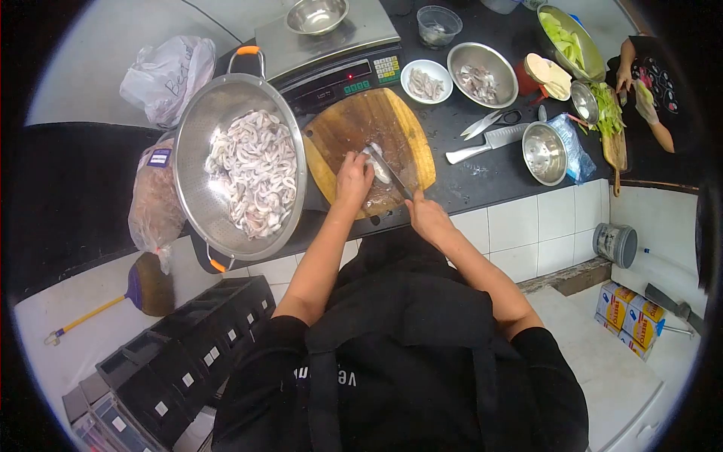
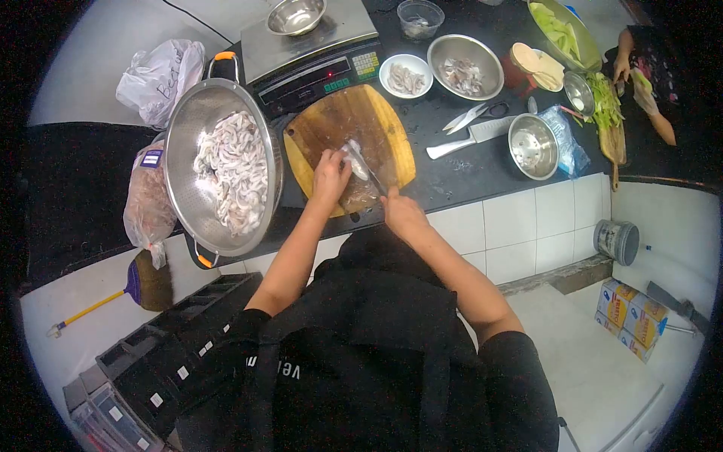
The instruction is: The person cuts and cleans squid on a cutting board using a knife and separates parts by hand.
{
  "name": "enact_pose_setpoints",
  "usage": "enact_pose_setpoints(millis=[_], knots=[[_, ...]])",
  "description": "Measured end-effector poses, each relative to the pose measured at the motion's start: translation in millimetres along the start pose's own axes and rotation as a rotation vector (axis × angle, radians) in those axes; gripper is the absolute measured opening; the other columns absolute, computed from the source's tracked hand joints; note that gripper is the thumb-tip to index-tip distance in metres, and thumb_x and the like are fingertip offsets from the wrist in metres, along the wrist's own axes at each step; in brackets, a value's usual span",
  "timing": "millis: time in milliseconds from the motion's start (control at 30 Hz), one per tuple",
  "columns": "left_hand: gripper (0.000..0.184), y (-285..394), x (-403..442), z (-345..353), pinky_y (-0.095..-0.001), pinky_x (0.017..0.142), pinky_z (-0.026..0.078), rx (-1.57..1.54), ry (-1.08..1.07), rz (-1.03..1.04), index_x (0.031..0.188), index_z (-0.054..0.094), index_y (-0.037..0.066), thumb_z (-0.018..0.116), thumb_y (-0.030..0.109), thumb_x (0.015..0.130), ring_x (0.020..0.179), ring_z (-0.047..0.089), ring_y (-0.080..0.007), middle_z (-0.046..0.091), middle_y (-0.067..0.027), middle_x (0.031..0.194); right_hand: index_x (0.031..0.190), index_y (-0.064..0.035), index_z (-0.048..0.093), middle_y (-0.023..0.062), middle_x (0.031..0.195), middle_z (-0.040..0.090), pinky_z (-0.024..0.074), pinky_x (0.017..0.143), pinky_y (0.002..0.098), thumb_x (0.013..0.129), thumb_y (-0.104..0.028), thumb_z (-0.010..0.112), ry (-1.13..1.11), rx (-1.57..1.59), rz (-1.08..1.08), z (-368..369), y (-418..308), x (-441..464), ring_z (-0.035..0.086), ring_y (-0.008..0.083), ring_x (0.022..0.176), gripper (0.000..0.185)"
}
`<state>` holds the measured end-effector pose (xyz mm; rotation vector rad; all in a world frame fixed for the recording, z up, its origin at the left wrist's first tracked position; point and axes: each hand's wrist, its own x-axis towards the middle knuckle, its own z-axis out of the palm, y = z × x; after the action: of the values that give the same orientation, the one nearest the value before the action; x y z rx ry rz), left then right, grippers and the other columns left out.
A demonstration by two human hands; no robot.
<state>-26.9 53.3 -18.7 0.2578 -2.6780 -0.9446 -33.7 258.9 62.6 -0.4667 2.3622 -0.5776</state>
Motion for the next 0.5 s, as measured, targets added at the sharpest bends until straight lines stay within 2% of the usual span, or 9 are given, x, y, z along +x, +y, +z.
enact_pose_setpoints(millis=[33,333,500], knots=[[0.022,-2.4,-0.3,1.3,-0.0396,0.066,0.050,0.018,0.041,0.028,0.100,0.062,0.000,0.066,0.005,0.079,0.073,0.061,-0.0313,0.057,-0.0167,0.092,0.106,0.0062,0.046,0.0323,0.083,0.063,0.0478,0.077,0.0547,0.098,-0.028,0.041,0.002,-0.008,-0.006,2.7,1.3,1.8,0.062,0.0480,0.084,0.035],[0.020,0.0,-1.4,-0.8,-0.0395,0.066,0.050,-0.023,0.027,0.079,0.097,0.064,0.000,0.068,0.005,0.078,0.073,0.061,-0.0341,0.059,-0.0175,0.090,0.104,0.0047,0.045,0.0320,0.084,0.064,0.0478,0.077,0.0553,0.099,-0.026,0.038,-0.021,-0.025,-0.006,6.8,-2.9,1.5,0.062,0.0480,0.085,0.032],[0.021,-3.3,-0.3,-0.7,-0.0401,0.067,0.050,-0.039,-0.002,0.036,0.096,0.064,0.001,0.069,0.003,0.076,0.074,0.061,-0.0345,0.059,-0.0177,0.089,0.105,0.0039,0.045,0.0316,0.088,0.064,0.0483,0.079,0.0544,0.099,-0.025,0.038,-0.052,0.004,0.001,13.4,-10.5,15.0,0.062,0.0473,0.088,0.030]])
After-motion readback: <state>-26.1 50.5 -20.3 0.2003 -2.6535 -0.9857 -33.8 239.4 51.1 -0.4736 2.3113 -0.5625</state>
